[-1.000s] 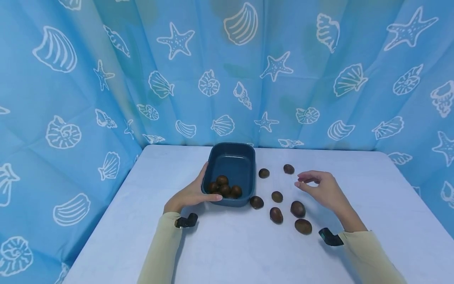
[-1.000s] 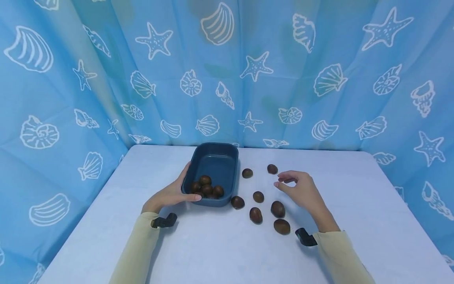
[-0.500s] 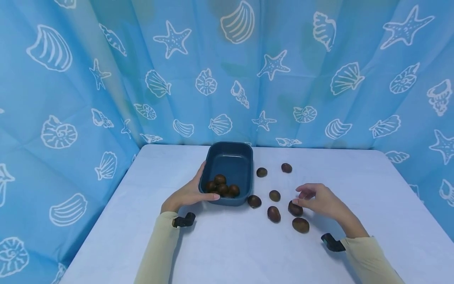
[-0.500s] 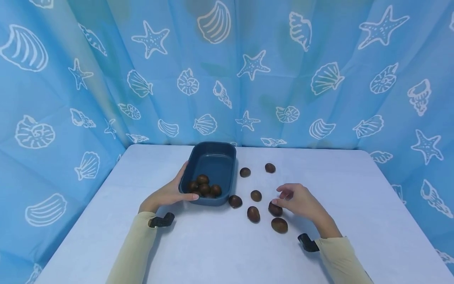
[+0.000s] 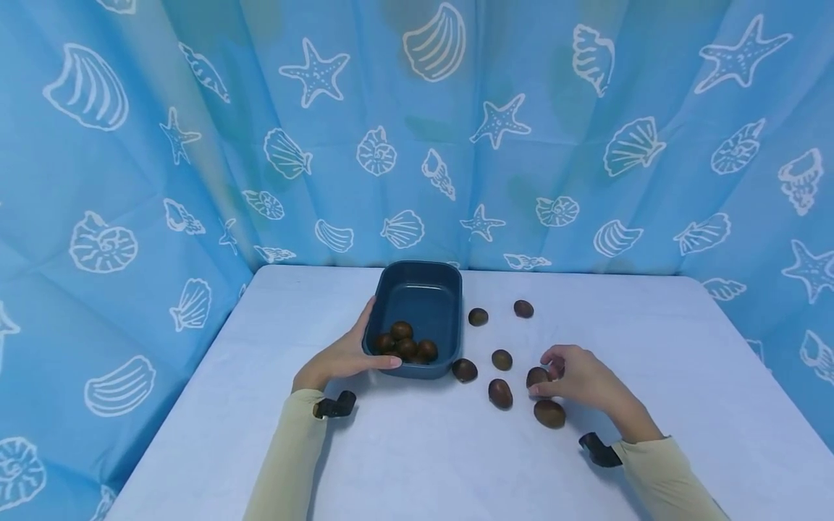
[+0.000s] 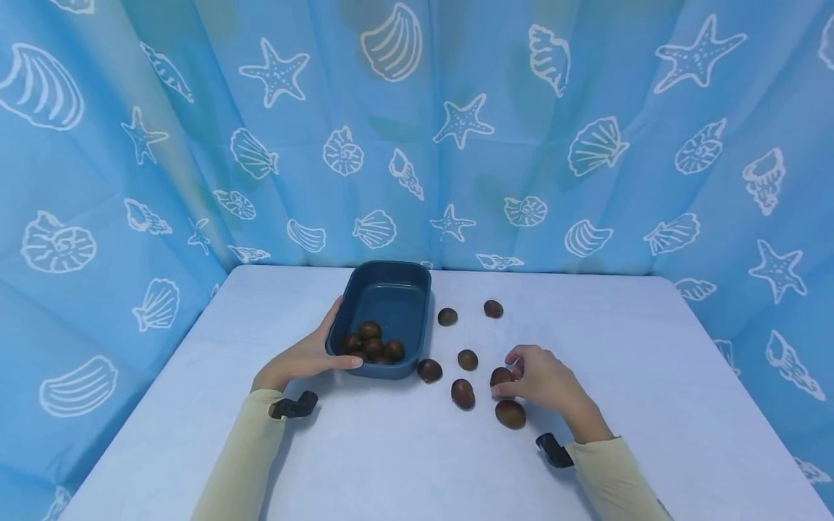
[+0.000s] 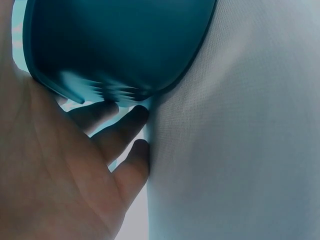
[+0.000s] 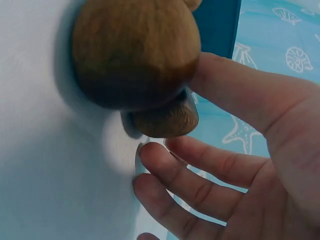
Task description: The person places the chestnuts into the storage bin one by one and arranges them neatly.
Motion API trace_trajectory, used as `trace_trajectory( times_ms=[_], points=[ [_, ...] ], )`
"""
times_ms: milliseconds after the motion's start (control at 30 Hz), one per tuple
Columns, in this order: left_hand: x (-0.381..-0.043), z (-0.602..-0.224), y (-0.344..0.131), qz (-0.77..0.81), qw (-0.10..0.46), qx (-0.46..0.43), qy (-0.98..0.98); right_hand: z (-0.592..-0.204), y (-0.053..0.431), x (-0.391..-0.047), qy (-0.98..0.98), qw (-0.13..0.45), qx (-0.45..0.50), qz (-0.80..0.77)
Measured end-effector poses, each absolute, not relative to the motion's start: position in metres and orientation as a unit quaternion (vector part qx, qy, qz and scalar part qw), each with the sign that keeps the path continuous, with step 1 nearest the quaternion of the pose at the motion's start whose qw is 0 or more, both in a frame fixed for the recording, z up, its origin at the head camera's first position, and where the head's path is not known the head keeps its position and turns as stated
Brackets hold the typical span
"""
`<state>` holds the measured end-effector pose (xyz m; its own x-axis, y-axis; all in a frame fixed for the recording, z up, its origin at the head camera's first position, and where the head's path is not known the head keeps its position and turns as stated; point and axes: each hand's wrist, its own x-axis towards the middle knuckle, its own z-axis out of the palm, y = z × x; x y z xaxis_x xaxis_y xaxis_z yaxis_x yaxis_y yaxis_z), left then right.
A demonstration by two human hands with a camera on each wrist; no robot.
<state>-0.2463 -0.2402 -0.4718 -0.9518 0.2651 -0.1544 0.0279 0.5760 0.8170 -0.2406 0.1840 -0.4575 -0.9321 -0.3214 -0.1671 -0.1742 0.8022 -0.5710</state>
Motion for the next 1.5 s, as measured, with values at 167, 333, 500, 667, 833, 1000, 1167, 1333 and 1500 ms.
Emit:
trace_trajectory(
  times_ms=[167, 333, 500, 667, 833, 1000, 1167, 1333, 1500],
  points=[
    [-0.246, -0.472, -0.24, 0.462, 0.131, 0.094, 0.872, -0.455, 0.18, -0.238, 0.945, 0.132, -0.129, -0.269],
    [-0.247, -0.472, -0.24, 0.467, 0.128, 0.099, 0.87, -0.451, 0.177, -0.235, 0.95, 0.133, -0.124, -0.252],
    [-0.248, -0.472, -0.242, 0.465, 0.13, 0.096, 0.871, -0.45, 0.174, -0.234, 0.949, 0.132, -0.126, -0.256],
    [-0.249, -0.472, -0.243, 0.467, 0.13, 0.096, 0.869, -0.451, 0.174, -0.238, 0.948, 0.117, -0.135, -0.263],
    [-0.248, -0.473, -0.244, 0.467, 0.132, 0.088, 0.87, -0.45, 0.175, -0.241, 0.941, 0.112, -0.137, -0.288],
    [-0.249, -0.473, -0.243, 0.463, 0.134, 0.089, 0.872, -0.448, 0.175, -0.241, 0.933, 0.091, -0.138, -0.32],
    [-0.25, -0.473, -0.243, 0.459, 0.132, 0.092, 0.874, -0.446, 0.174, -0.24, 0.924, 0.065, -0.136, -0.352],
    [-0.25, -0.473, -0.242, 0.464, 0.132, 0.093, 0.871, -0.445, 0.172, -0.239, 0.916, 0.033, -0.131, -0.378],
    [-0.251, -0.474, -0.243, 0.468, 0.13, 0.095, 0.869, -0.443, 0.169, -0.237, 0.909, 0.016, -0.119, -0.399]
  ],
)
